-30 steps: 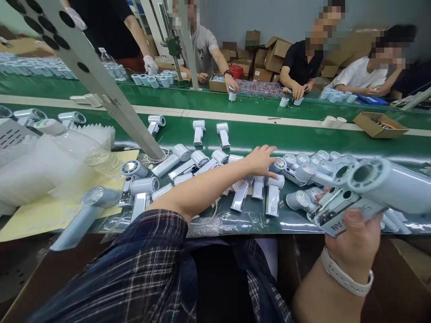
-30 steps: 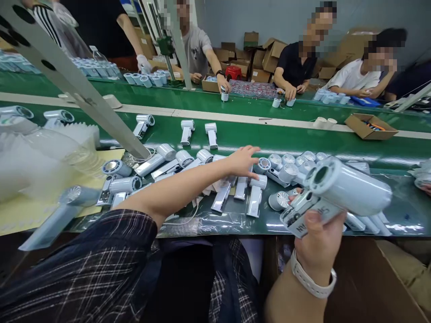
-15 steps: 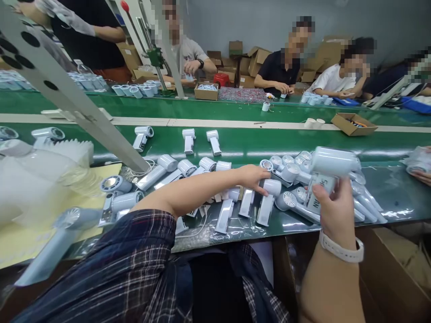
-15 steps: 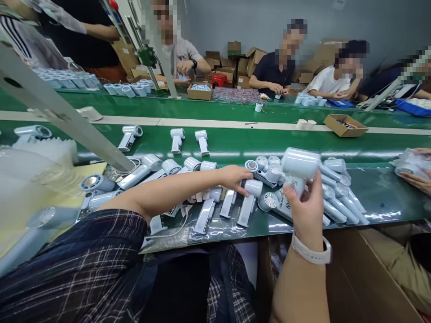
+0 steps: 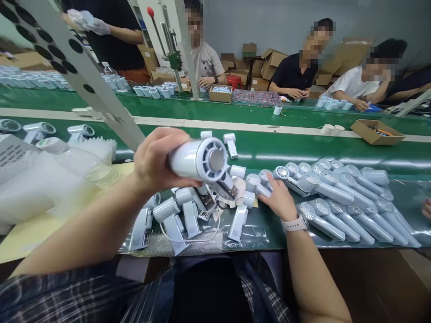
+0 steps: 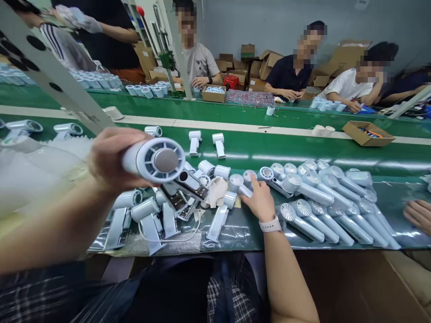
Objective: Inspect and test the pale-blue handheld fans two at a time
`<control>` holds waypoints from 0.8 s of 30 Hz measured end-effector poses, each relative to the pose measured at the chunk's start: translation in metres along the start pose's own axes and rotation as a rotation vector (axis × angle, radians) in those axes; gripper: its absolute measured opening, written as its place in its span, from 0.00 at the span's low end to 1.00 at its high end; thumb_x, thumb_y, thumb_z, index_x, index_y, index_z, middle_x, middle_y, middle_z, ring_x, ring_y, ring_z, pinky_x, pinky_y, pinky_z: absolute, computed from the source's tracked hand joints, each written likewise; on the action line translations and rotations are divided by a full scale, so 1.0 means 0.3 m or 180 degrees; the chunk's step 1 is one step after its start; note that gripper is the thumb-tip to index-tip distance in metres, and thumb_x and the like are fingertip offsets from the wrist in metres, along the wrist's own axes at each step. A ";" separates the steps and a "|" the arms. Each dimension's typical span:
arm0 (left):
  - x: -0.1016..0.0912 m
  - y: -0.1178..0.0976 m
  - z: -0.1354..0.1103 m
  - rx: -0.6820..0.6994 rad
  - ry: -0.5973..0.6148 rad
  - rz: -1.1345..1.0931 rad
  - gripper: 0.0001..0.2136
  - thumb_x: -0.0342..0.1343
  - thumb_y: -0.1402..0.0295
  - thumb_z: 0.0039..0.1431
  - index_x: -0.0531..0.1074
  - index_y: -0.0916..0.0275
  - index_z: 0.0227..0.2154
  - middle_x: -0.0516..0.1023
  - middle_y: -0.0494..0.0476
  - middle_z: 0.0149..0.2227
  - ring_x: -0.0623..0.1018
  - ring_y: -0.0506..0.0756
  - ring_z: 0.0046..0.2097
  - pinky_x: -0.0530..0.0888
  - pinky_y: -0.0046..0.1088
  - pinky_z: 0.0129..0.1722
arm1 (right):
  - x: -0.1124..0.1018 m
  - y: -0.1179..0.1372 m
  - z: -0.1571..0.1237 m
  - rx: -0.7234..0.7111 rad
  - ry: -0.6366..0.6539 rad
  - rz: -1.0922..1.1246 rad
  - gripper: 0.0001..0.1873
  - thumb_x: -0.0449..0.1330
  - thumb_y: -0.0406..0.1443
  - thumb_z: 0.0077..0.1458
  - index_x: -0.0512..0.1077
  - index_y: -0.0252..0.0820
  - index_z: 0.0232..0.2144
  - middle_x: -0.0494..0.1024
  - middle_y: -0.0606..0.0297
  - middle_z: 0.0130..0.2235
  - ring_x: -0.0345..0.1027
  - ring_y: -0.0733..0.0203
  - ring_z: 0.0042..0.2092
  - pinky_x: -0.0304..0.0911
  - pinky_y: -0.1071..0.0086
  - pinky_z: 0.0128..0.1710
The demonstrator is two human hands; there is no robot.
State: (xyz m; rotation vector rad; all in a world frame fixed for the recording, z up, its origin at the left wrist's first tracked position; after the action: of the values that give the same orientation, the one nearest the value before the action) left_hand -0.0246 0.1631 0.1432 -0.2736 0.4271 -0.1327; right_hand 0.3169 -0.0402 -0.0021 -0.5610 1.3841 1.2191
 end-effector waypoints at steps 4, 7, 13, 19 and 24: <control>-0.134 -0.035 -0.123 -0.0205 0.0082 0.0262 0.28 0.79 0.48 0.45 0.79 0.47 0.49 0.86 0.48 0.44 0.80 0.62 0.45 0.85 0.51 0.46 | 0.038 -0.012 -0.007 -0.0019 -0.0447 -0.0204 0.34 0.67 0.39 0.60 0.72 0.41 0.67 0.65 0.38 0.69 0.58 0.27 0.70 0.60 0.35 0.67; -0.128 -0.125 -0.133 0.0677 0.0422 0.0840 0.37 0.79 0.49 0.46 0.77 0.47 0.60 0.86 0.51 0.52 0.81 0.60 0.45 0.84 0.42 0.38 | 0.039 -0.016 0.018 0.0005 -0.0679 -0.0266 0.31 0.65 0.40 0.63 0.72 0.38 0.66 0.58 0.36 0.74 0.49 0.23 0.74 0.49 0.24 0.70; -0.024 -0.301 -0.090 0.1013 0.0820 0.0911 0.36 0.73 0.45 0.54 0.76 0.49 0.64 0.86 0.60 0.47 0.85 0.62 0.44 0.86 0.44 0.42 | -0.097 0.130 -0.034 -0.0257 -0.0889 0.0892 0.40 0.64 0.55 0.65 0.69 0.37 0.69 0.64 0.34 0.72 0.56 0.28 0.75 0.53 0.27 0.72; 0.096 -0.445 -0.082 0.0326 0.0806 0.0396 0.33 0.72 0.48 0.57 0.75 0.51 0.64 0.84 0.64 0.53 0.86 0.65 0.51 0.86 0.42 0.50 | -0.080 0.518 -0.266 -0.1462 0.1662 0.3771 0.40 0.73 0.66 0.50 0.83 0.46 0.54 0.88 0.53 0.48 0.82 0.37 0.55 0.79 0.44 0.57; 0.183 -0.438 -0.156 -0.0688 0.0595 0.0236 0.36 0.73 0.44 0.55 0.75 0.53 0.63 0.82 0.65 0.58 0.84 0.65 0.54 0.85 0.42 0.50 | -0.030 0.560 -0.323 -0.0703 0.0989 0.4154 0.22 0.77 0.54 0.53 0.86 0.47 0.43 0.89 0.59 0.39 0.85 0.38 0.48 0.82 0.43 0.53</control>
State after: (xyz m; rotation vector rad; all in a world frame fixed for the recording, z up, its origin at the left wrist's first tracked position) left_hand -0.0040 0.0168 0.1188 -0.4594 0.6379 -0.0392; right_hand 0.1312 -0.0707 0.0449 0.1151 1.9588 2.3996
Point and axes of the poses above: each hand's wrist, its own z-axis towards the middle knuckle, its own x-axis out of the palm, y = z × x, the point moved 4 cm from there along z, towards the middle knuckle
